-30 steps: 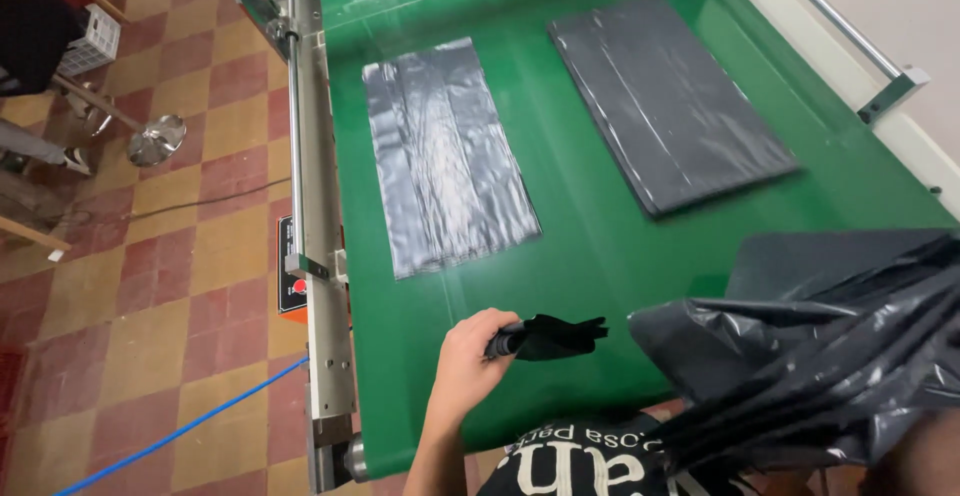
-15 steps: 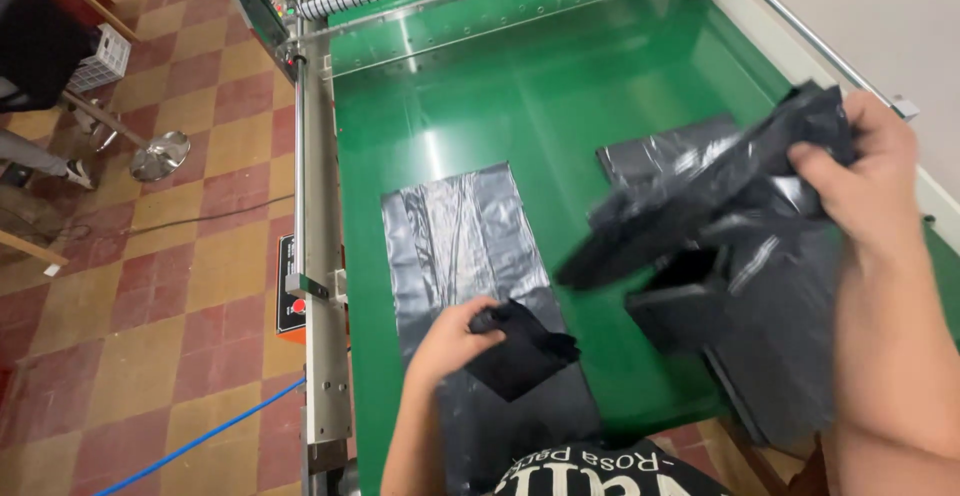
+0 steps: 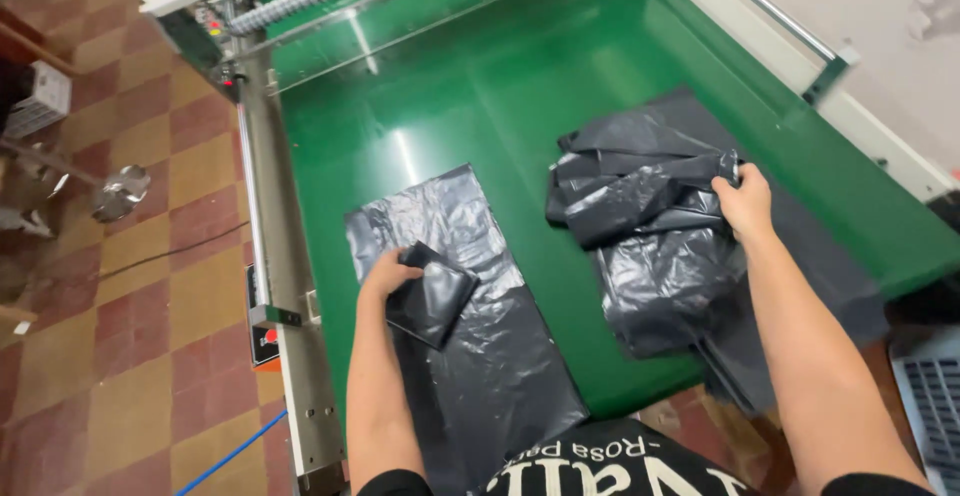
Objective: Folding and stacking plastic bags on a conveyor belt and putting them into crates.
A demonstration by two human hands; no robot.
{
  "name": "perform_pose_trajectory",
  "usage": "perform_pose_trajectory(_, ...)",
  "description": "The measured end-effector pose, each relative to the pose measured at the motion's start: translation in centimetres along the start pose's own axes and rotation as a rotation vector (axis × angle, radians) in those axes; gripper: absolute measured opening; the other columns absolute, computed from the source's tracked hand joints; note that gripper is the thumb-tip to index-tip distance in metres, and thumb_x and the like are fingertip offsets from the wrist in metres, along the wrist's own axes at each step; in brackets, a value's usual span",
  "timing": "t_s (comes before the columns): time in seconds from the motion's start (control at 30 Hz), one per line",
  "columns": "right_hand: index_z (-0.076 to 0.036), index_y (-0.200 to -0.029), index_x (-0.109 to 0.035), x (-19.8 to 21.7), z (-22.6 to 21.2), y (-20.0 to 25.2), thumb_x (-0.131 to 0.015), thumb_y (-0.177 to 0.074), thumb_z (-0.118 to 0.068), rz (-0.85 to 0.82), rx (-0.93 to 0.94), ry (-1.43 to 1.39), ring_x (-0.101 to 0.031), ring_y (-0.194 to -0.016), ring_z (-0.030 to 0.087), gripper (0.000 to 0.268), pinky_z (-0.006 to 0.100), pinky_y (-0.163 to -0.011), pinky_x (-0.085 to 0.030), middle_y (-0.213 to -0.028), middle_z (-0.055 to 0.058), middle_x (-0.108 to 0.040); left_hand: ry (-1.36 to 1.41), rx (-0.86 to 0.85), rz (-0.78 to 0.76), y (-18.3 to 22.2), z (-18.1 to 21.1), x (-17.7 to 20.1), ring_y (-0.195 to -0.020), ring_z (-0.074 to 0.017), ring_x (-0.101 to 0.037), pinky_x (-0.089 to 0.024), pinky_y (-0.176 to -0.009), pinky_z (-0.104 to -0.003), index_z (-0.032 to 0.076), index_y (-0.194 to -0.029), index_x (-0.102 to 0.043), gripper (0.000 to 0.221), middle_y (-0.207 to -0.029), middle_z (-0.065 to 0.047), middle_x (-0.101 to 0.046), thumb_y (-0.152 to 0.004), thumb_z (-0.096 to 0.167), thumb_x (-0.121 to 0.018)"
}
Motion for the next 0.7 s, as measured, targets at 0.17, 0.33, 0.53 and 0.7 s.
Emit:
perform_pose_trajectory(0.17,0.001,-0.103,-0.064,2.3,3.2,0.9,-0.082,-0.089,-0.024,0.065,0.231,0.457,-0.061,-0.096,0.043,0.034,0.050,-0.084,-0.050,-0.106,0.023,-0.064,-0.497,-0.068,0.175,-2.1,0.7,1.4,-0.109,-0.0364,-0.068,-0.053,-0.095,-0.046,0.010,-0.125,-0.069,0.064,-0.116,-0.018,-0.072,-0.067,0.025,-0.088)
perform_pose_trajectory(0.33,-0.005,-0.093,-0.061,3.6,-8.5,6.8,-0.086,-0.078,-0.019,0.280,0.524,0.650,-0.059,-0.094,0.040,0.032,0.048,-0.080,-0.050,-0.103,0.017,-0.061,-0.744,-0.212,0.420,5.2,15.0,-0.5,-0.121,-0.0398,-0.057,-0.050,-0.091,-0.052,0.011,-0.129,-0.062,0.067,-0.129,-0.015,-0.065,-0.070,0.031,-0.087)
perform_pose_trajectory(0.53,-0.002,-0.098,-0.055,3.1,-11.0,9.8,-0.081,-0.088,0.001,0.018,0.379,0.119,-0.062,-0.094,0.033,0.028,0.040,-0.087,-0.050,-0.099,0.012,-0.062,-0.360,-0.685,0.199,8.5,25.7,-13.1,-0.129,-0.0414,-0.053,-0.046,-0.107,-0.050,0.002,-0.138,-0.053,0.075,-0.136,-0.020,-0.059,-0.082,0.038,-0.087)
perform_pose_trajectory(0.7,-0.006,-0.094,-0.053,2.3,-17.2,16.6,-0.067,-0.072,0.011,-0.286,0.486,-0.102,-0.070,-0.114,0.030,0.031,0.039,-0.098,-0.053,-0.106,0.009,-0.071,-0.244,-0.962,0.108,19.1,38.1,-20.3,-0.132,-0.0441,-0.046,-0.041,-0.107,-0.051,-0.003,-0.143,-0.043,0.106,-0.142,-0.025,-0.052,-0.059,0.040,-0.092)
Point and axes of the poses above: each hand's wrist, its own y-axis away from the middle knuckle, its own x-axis out of the back of the hand, z = x × y, the point moved 9 cm from there along -y, towards the middle knuckle
